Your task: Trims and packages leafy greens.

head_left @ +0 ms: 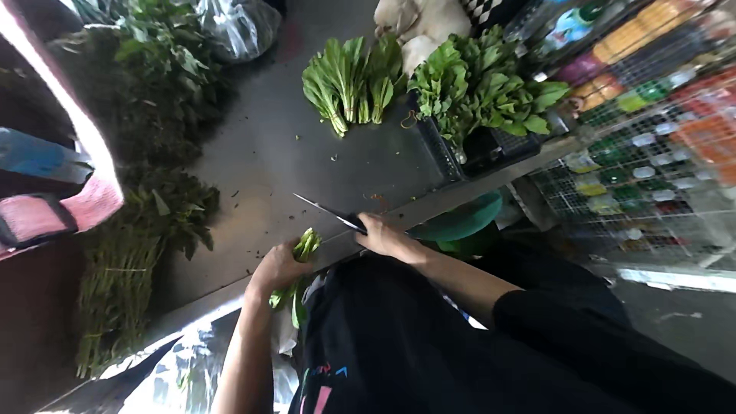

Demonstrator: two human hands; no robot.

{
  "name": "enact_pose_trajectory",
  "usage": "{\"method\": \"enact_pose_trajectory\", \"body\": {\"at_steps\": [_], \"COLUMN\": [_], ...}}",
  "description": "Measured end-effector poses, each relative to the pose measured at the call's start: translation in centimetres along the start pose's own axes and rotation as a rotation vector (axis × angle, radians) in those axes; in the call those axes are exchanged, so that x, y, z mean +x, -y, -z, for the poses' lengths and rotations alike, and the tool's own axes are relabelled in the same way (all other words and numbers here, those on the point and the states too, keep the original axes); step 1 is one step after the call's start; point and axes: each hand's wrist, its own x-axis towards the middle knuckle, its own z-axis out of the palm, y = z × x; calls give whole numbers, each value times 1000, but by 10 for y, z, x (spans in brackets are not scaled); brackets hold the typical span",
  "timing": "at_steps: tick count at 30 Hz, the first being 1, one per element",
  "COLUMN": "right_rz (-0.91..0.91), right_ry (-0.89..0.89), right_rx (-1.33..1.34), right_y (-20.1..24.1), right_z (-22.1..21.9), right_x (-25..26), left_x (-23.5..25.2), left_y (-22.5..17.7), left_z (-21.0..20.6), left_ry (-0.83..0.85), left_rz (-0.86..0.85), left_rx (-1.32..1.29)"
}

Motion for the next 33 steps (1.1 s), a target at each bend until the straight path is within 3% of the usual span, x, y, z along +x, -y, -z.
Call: {"method": "enact_pose_trajectory", "body": {"at_steps": [4,8,14,19,27,30,33], "right_rz": [75,112,0,17,55,107,97], "right_ry": [-98,-145,-247,-468,-875,-956,-834], "right_rx": [-107,19,225,186,181,648,1252], "right_y": [7,-1,-42,-104,-169,-188,-206], "right_z": [-30,-28,51,124,295,351,387], "right_x": [28,38,41,37,56,94,131], "left_x": [10,8,9,10,22,27,25], "left_y": [-9,-4,24,54,60,56,45], "left_z": [-5,-10,-25,-46,-57,-59,-64], "left_ry": [34,15,-53,-94,-106,-125,-187], "left_rz": [22,31,137,239,456,510,547], "left_rx": [43,25,-21,-118,-187,-196,-226]}}
